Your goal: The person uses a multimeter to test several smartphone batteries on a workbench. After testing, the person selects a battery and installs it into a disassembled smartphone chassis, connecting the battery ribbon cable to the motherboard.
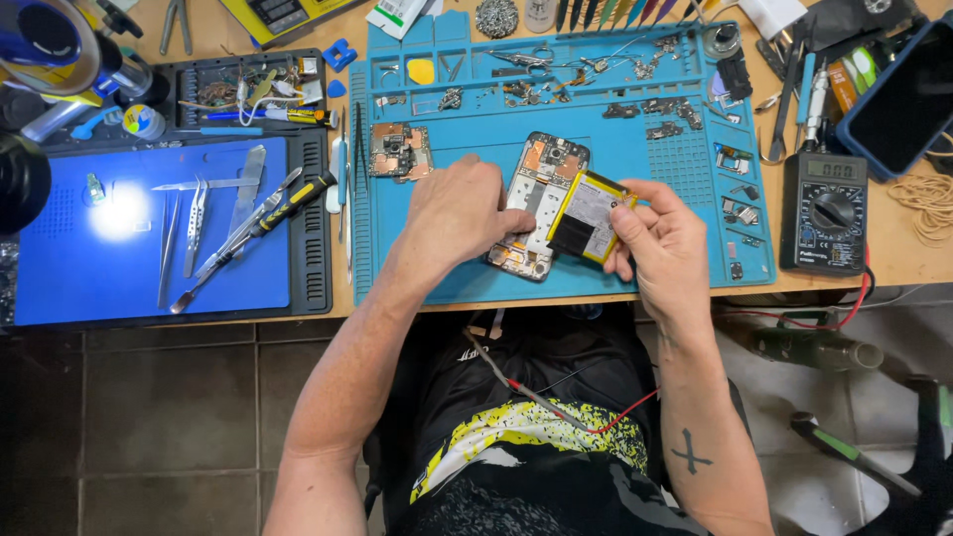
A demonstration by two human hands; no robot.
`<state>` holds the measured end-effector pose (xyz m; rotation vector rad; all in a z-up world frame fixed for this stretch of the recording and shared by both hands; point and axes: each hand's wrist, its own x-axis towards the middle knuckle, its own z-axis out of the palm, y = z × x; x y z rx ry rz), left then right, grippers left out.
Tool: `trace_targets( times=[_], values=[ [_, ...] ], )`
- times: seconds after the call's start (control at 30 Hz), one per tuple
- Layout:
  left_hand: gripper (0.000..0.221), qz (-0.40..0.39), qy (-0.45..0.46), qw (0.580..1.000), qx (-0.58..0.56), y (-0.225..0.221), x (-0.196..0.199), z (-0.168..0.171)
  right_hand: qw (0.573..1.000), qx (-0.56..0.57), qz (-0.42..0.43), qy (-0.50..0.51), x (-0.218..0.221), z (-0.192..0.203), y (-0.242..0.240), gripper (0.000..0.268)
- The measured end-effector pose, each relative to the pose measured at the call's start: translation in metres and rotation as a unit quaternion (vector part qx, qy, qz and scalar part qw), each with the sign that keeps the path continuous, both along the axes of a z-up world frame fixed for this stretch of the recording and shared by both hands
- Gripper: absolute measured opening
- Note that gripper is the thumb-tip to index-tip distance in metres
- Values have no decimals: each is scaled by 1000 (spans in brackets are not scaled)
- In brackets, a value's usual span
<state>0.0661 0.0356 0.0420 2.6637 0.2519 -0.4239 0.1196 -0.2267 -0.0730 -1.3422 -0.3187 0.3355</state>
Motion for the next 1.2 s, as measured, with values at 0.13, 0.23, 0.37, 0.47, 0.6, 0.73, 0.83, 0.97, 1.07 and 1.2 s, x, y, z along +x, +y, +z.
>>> trace_targets(
  times=[0.13,0.23,0.37,0.47,0.6,0.73,0.83,0.97,1.07,1.2],
  values=[
    [22,34,-97,987,-120,18,-19,-26,999,-36,23,-3,-5,29,10,50],
    [25,25,-143,968,-203,21,-39,-25,996,-73,42,-6,-3,44,28,55],
    [35,-9,-199,942,-270,27,-59,-41,990,-134,51,-5,-11,50,50,47],
    [53,-56,-273,924,-262,26,-67,-53,976,-210,38,-38,-23,59,57,41],
    [33,-74,-299,927,-213,24,-64,-58,943,-313,5,-117,-29,78,67,31],
    [24,-61,-313,928,-190,22,-63,-65,930,-341,-6,-133,-31,80,68,21],
    [21,-55,-323,930,-167,20,-63,-67,915,-366,-17,-170,-30,74,66,21],
    [18,-71,-334,928,-149,20,-63,-68,902,-375,-24,-211,-31,62,60,23],
    [19,-80,-337,926,-149,19,-63,-64,915,-348,-9,-204,-35,60,50,26],
    [19,-92,-341,926,-134,19,-63,-60,881,-365,31,-300,-45,66,44,12]
  ],
)
